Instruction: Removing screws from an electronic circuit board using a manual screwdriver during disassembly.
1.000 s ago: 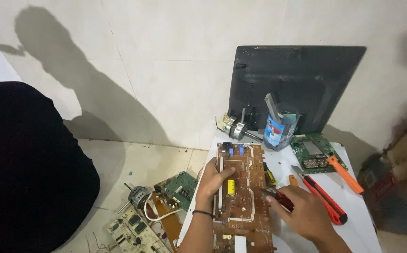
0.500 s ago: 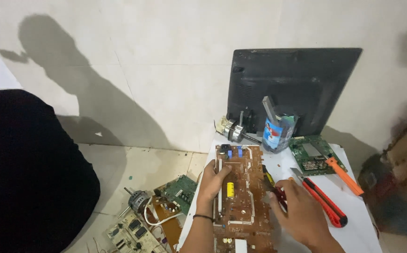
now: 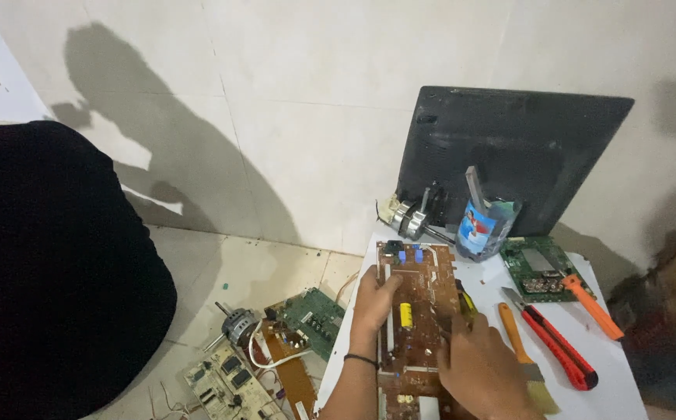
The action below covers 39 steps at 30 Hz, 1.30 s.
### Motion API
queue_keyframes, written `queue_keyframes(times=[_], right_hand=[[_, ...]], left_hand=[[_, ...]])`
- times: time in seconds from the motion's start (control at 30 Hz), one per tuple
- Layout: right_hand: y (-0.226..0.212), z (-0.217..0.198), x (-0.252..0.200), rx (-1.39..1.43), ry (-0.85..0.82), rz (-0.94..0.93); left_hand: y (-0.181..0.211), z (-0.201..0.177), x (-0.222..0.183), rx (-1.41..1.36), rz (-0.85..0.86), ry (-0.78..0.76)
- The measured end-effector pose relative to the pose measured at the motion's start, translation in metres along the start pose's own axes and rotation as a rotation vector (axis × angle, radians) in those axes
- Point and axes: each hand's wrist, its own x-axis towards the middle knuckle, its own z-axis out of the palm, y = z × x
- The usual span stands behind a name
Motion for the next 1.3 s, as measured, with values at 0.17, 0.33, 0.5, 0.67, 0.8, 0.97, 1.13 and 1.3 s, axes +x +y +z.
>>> queue_keyframes(times=[0.17,0.33,0.5,0.67,0.8,0.97,1.13,1.3], right_hand=[[-0.009,0.023,0.016,-0.062,0.124,-0.027],[-0.016,0.049,0.021,-0.270,0.447,-0.035],[-0.012,0.054,0.019,-0.399,0.731,-0.098],[-0.009,0.057,0.026,-0.348,0.729,-0.150],[-0.015,0.022,0.016,-0.079,0.348,-0.103],[-0.022,-0.007,0.005,-0.049,0.012,-0.042],[-0.014,-0.006,0.015,-0.028,0.044,-0.063],[-0.016,-0.020,0.013,-0.094,-0.026,-0.077]], left_hand=[[0.018,-0.003,-0.016,-0.017,0.049,-0.009],[0.030,-0.007,-0.028,0.054,0.021,-0.013],[0.023,-0.003,-0.026,-0.074,0.121,0.007],[0.029,-0.004,-0.036,0.019,0.051,0.007],[0.031,-0.003,-0.036,0.017,0.088,0.005],[0.032,-0.002,-0.043,0.036,0.035,-0.015],[0.028,-0.003,-0.041,0.014,0.067,-0.018],[0.016,-0.002,-0.037,0.040,0.095,-0.011]])
